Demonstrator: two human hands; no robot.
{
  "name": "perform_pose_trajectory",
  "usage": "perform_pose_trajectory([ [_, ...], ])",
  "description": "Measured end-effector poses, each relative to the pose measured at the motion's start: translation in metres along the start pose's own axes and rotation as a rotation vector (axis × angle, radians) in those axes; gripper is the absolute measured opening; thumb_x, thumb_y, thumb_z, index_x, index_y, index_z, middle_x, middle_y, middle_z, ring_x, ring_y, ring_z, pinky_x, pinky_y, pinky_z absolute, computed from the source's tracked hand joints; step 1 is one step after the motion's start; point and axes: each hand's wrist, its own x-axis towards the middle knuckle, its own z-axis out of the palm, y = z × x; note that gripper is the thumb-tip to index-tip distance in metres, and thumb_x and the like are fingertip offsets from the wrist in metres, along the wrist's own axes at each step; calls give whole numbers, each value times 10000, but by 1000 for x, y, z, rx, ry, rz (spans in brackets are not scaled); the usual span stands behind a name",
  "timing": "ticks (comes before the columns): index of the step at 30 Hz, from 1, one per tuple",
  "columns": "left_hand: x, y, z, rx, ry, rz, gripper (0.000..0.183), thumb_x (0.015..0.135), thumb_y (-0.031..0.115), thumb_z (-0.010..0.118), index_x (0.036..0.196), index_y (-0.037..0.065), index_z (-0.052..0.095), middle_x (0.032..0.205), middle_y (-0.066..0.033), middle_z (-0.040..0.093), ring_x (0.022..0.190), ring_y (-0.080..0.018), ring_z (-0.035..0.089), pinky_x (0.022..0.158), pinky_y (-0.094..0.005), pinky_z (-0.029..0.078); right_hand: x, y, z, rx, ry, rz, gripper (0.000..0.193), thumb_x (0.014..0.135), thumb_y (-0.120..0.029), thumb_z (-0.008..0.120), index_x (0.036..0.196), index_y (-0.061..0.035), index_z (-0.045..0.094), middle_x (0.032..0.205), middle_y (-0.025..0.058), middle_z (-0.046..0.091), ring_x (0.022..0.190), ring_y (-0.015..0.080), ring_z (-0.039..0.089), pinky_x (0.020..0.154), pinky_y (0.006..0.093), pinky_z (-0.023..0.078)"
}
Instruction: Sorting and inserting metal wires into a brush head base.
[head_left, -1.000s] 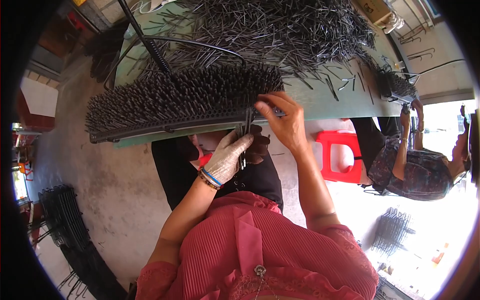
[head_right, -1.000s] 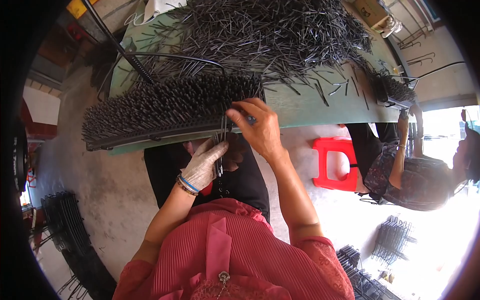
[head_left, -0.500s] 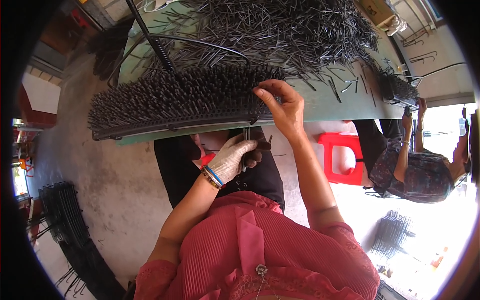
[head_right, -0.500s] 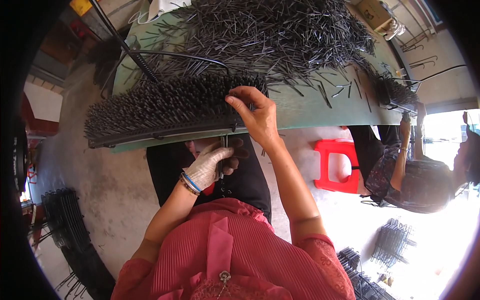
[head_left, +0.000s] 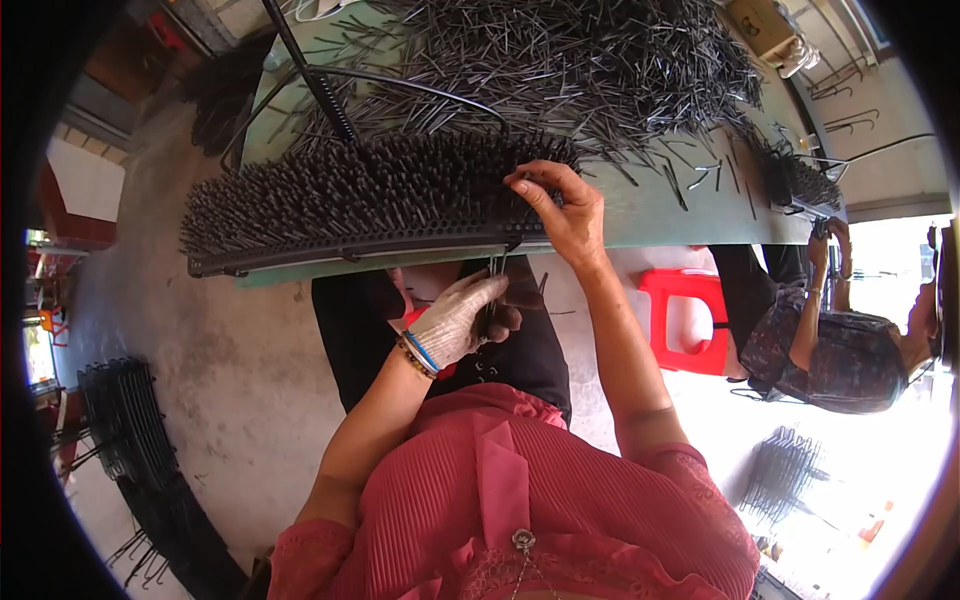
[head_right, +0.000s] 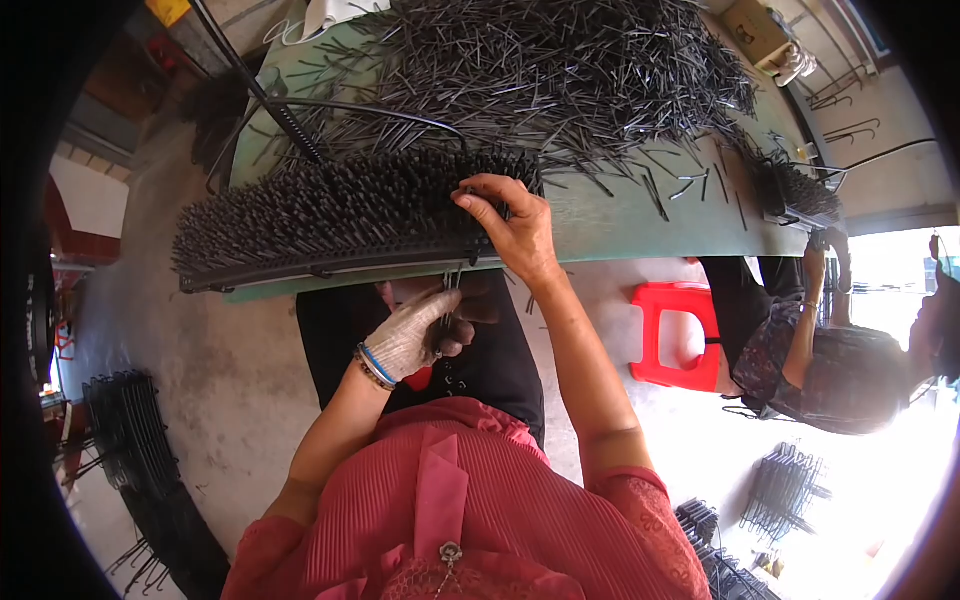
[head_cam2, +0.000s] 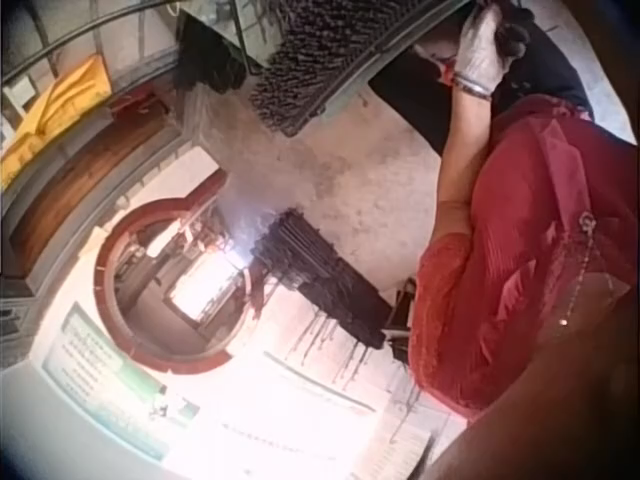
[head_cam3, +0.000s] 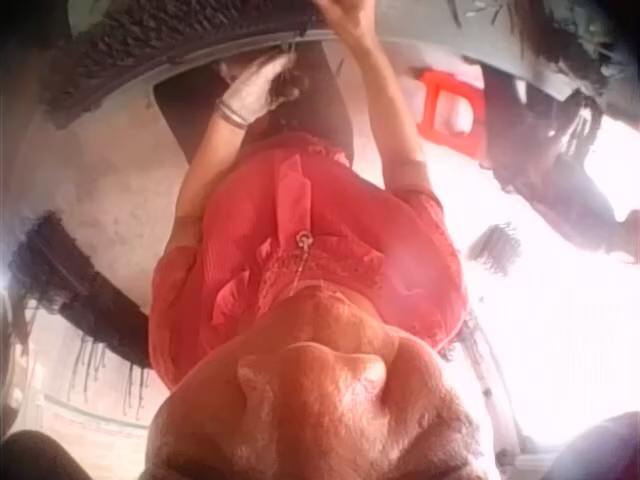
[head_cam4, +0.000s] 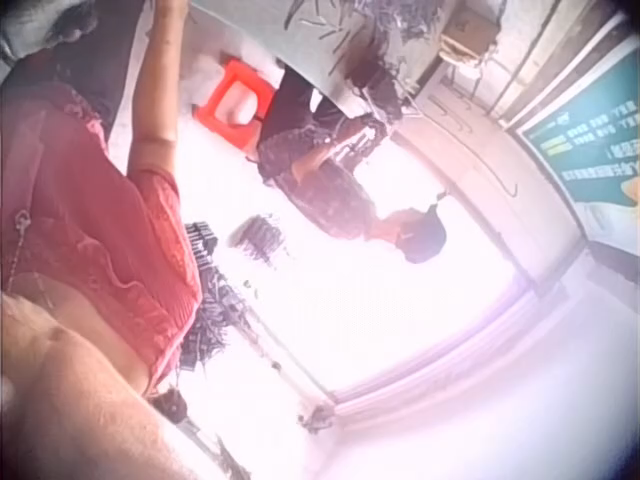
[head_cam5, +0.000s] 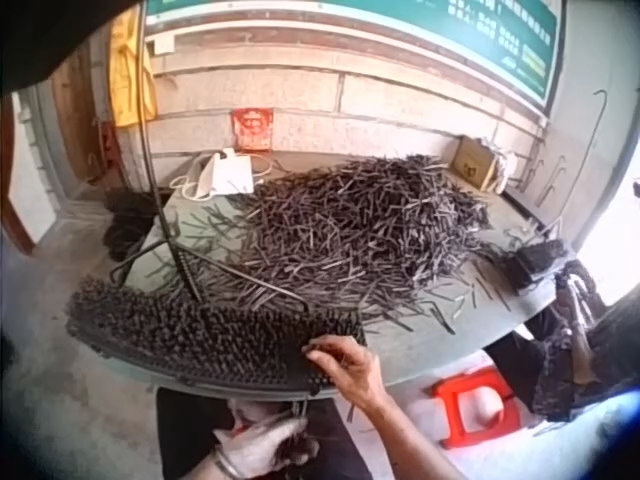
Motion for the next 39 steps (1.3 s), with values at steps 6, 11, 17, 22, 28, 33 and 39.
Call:
perform_pose_trajectory([
  [6,1,-2,-3,54,49,-23,341,988,181,476,1290,30,522,1084,-123,676,753,-75,634,594,-180,512,-2,6,-2,-19,-54,-45,184,864,-51,704,1034,-1,653,944,77,724,899,130,669,822,256,525],
  [11,-1,0,-3,41,41,-15,335,988,174,465,1284,28,524,1086,-119,676,763,-80,637,610,-196,516,-4,-11,1,-296,-43,-199,225,787,-52,743,1007,-43,696,910,50,718,886,188,642,837,309,459],
  [17,-3,-1,-4,43,32,7,339,990,178,457,1290,30,513,1100,-129,670,779,-97,646,637,-217,528,-13,-10,5,-467,19,-364,200,765,-60,743,965,-59,728,935,47,703,897,214,624,839,324,442],
  [22,-10,4,5,50,35,-12,359,1011,224,446,1318,42,487,1112,-139,664,776,-107,651,619,-223,534,-18,-11,10,-539,92,-345,204,777,-76,730,981,-59,723,937,50,692,894,217,614,820,330,434],
  [28,-7,-1,-6,107,-14,47,371,1017,229,453,1336,41,467,1115,-137,658,800,-120,659,612,-232,536,-9,-18,18,-645,119,-330,196,806,-96,708,1000,-76,723,931,49,657,841,240,577,778,332,416],
  [33,-15,5,0,122,0,80,373,1016,232,460,1333,35,469,1109,-132,656,783,-113,647,605,-222,523,-10,-21,19,-674,91,-324,179,812,-101,704,989,-73,713,951,65,628,851,255,566,774,362,422],
  [39,-30,13,0,202,3,158,369,1016,247,463,1314,29,478,1062,-108,659,777,-125,645,594,-224,516,-28,-40,20,-396,49,-92,217,831,-160,722,1002,-28,707,938,104,640,839,271,606,735,349,475],
])
